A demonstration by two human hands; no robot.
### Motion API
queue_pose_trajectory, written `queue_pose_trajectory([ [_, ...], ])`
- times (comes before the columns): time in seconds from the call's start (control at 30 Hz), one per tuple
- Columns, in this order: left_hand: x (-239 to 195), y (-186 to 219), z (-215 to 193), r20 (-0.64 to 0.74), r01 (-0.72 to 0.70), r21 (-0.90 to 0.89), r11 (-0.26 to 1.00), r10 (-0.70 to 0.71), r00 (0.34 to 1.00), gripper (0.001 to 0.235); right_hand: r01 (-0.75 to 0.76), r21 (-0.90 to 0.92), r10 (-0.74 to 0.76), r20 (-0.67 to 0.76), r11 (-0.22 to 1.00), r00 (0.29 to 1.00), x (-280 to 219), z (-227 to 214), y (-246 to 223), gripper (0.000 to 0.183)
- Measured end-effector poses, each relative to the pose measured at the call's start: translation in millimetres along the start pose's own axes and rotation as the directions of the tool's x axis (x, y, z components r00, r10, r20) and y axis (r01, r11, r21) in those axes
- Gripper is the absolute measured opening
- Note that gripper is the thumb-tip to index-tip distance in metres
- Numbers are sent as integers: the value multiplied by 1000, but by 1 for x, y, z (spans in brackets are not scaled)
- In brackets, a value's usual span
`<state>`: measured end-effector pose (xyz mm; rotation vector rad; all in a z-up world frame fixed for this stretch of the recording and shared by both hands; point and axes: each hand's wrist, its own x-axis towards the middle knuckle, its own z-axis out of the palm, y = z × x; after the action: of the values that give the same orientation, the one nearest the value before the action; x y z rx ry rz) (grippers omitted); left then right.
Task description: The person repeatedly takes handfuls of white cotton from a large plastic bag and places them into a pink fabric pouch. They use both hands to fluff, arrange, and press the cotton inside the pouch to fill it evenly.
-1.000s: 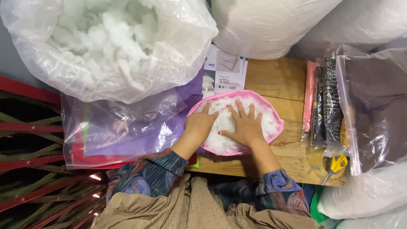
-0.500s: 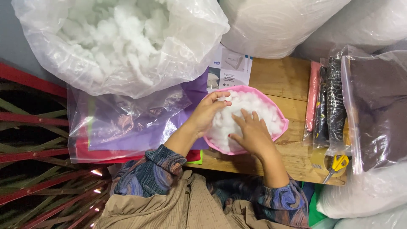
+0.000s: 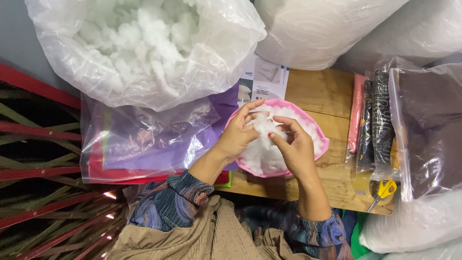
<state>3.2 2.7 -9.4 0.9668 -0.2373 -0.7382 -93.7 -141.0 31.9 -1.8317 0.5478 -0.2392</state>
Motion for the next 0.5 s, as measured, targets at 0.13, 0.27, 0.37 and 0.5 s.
queue_pose_trajectory([
  [0.13, 2, -12, -7, -31, 13, -12, 1000, -13, 999, 78, 52, -71, -57, -76, 996, 995, -2, -4, -4, 44],
  [0.27, 7, -27, -9, -56, 49, 32, 998, -47, 997, 64, 72, 4, -71, -87, 997, 994, -4, -3, -6, 42],
  [0.37, 9, -35, -13, -72, 64, 19, 998, -62, 995, 49, 77, 110, -68, -88, 991, 994, -1, -5, 4, 38],
  [0.5, 8, -33, -14, -79, 70, 28, 997, -67, 995, 46, 81, 280, -45, -132, 957, 990, 1, -8, 7, 32],
])
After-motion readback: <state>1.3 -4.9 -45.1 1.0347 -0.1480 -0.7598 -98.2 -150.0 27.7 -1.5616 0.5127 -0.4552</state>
